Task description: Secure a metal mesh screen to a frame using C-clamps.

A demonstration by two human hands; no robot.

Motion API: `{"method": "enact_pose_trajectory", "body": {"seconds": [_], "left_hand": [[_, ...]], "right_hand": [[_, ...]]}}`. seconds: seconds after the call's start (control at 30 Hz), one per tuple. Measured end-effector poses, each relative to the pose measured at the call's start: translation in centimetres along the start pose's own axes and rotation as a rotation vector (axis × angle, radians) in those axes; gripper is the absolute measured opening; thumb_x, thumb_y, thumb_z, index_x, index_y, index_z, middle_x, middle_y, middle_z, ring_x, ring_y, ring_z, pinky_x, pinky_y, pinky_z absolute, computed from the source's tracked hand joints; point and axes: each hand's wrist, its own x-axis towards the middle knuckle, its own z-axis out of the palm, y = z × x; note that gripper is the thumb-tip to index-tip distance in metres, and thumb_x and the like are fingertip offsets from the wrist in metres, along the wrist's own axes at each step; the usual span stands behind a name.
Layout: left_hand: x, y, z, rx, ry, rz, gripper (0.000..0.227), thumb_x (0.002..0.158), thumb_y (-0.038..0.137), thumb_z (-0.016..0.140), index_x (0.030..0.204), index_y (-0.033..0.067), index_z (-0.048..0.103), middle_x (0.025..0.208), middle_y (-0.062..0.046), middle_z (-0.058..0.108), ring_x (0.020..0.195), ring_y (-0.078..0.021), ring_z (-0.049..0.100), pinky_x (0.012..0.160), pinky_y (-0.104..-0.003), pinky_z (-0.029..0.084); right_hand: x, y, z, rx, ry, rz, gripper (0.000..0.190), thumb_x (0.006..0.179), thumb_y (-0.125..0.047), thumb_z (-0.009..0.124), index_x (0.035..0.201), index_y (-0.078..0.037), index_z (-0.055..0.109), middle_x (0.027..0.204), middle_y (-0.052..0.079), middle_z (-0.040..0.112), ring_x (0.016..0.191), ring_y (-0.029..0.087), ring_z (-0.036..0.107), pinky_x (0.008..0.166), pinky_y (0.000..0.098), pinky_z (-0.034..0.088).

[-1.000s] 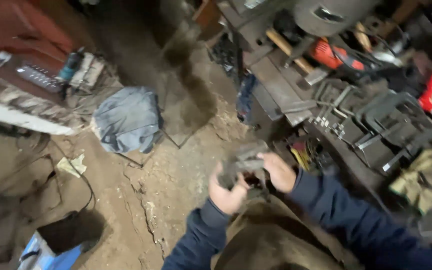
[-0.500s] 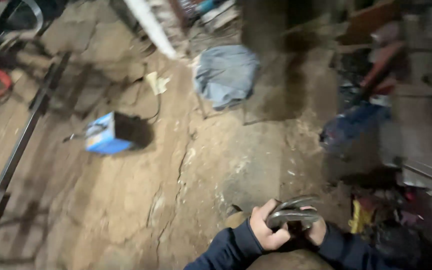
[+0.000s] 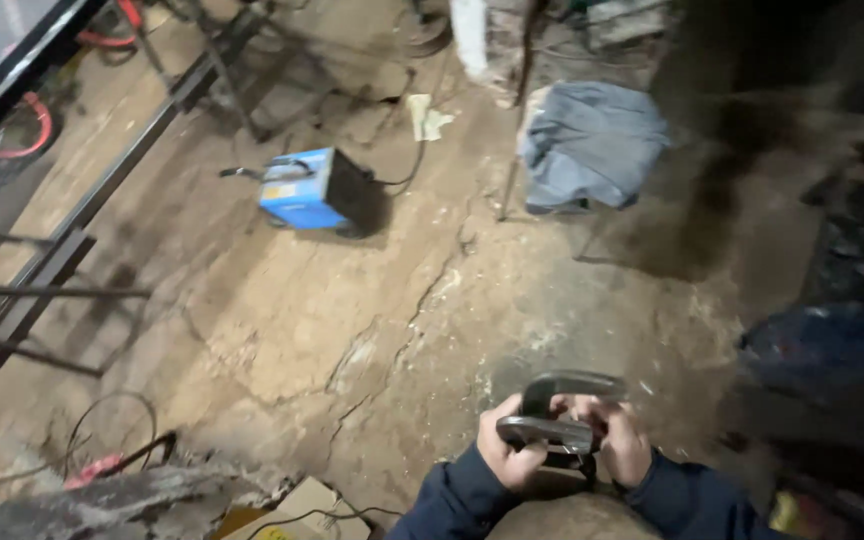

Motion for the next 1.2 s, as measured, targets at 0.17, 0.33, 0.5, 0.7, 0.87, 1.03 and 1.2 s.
{"method": "enact_pose_trajectory", "body": {"seconds": [0.17,0.33,0.5,0.7,0.87,1.03,1.2], "left_hand": [[-2.1,1.1,-6.3,0.076,0.096,-0.083,0.033,0.084,0.006,0.063,0.116,0.0029,0.070,0.098,-0.013,0.076,0.089,-0.0168,0.075,0.083,-0.032,0.061],[-1.2,4.5,-13.1,0.168,0.142,-0.050,0.031,0.086,0.009,0.069,0.117,0.0051,0.070,0.097,-0.013,0.074,0.086,-0.0178,0.074,0.080,-0.032,0.060],[-0.2,2.0,-22.1,0.129,0.239,-0.080,0.035,0.085,0.010,0.069,0.119,0.0050,0.069,0.096,-0.012,0.073,0.085,-0.0167,0.072,0.081,-0.032,0.059],[3.5,0.6,-36.9,0.095,0.405,-0.097,0.038,0.081,0.006,0.069,0.119,0.0026,0.069,0.092,-0.009,0.073,0.082,-0.0138,0.070,0.078,-0.030,0.058],[5.6,0.3,-49.4,0.127,0.713,-0.080,0.042,0.086,0.004,0.065,0.127,-0.0042,0.066,0.094,-0.011,0.072,0.088,-0.0155,0.067,0.081,-0.030,0.055],[5.2,-3.7,-60.2,0.032,1.141,-0.022,0.030,0.096,0.010,0.066,0.122,-0.0040,0.068,0.097,-0.005,0.073,0.087,-0.0124,0.067,0.078,-0.028,0.055],[1.9,-6.2,-73.4,-0.166,1.532,-0.347,0.025,0.099,0.024,0.067,0.096,-0.0005,0.069,0.069,0.001,0.061,0.056,-0.0087,0.052,0.050,-0.027,0.043]], "right_hand": [[7.2,0.0,6.3,-0.295,-0.282,-0.102,0.045,0.101,-0.035,0.045,0.065,-0.009,0.043,0.059,0.000,0.038,0.056,0.013,0.037,0.053,0.0316,0.031],[12.8,0.5,13.4,-0.044,-0.470,0.355,0.049,0.097,-0.041,0.042,0.058,-0.010,0.039,0.048,0.004,0.036,0.045,0.019,0.035,0.046,0.0360,0.030],[18.8,1.9,22.1,0.159,-0.591,0.580,0.051,0.097,-0.042,0.042,0.058,-0.011,0.036,0.046,0.004,0.031,0.040,0.020,0.029,0.040,0.0389,0.025],[30.5,4.1,37.0,0.033,-0.569,0.710,0.052,0.098,-0.042,0.042,0.057,-0.011,0.034,0.048,0.003,0.029,0.042,0.018,0.026,0.041,0.0359,0.023],[42.5,5.8,49.5,-0.239,-0.643,0.528,0.042,0.100,-0.029,0.042,0.063,-0.009,0.044,0.053,0.000,0.034,0.046,0.013,0.034,0.045,0.0301,0.026],[52.1,1.7,64.3,-0.679,-1.051,-0.169,0.034,0.095,-0.027,0.044,0.070,-0.007,0.055,0.058,-0.001,0.049,0.053,0.010,0.043,0.046,0.0286,0.035],[61.3,5.0,74.0,-0.888,-1.077,-0.213,0.028,0.091,-0.022,0.047,0.074,-0.004,0.059,0.059,0.001,0.050,0.055,0.012,0.041,0.047,0.0316,0.036]]}}
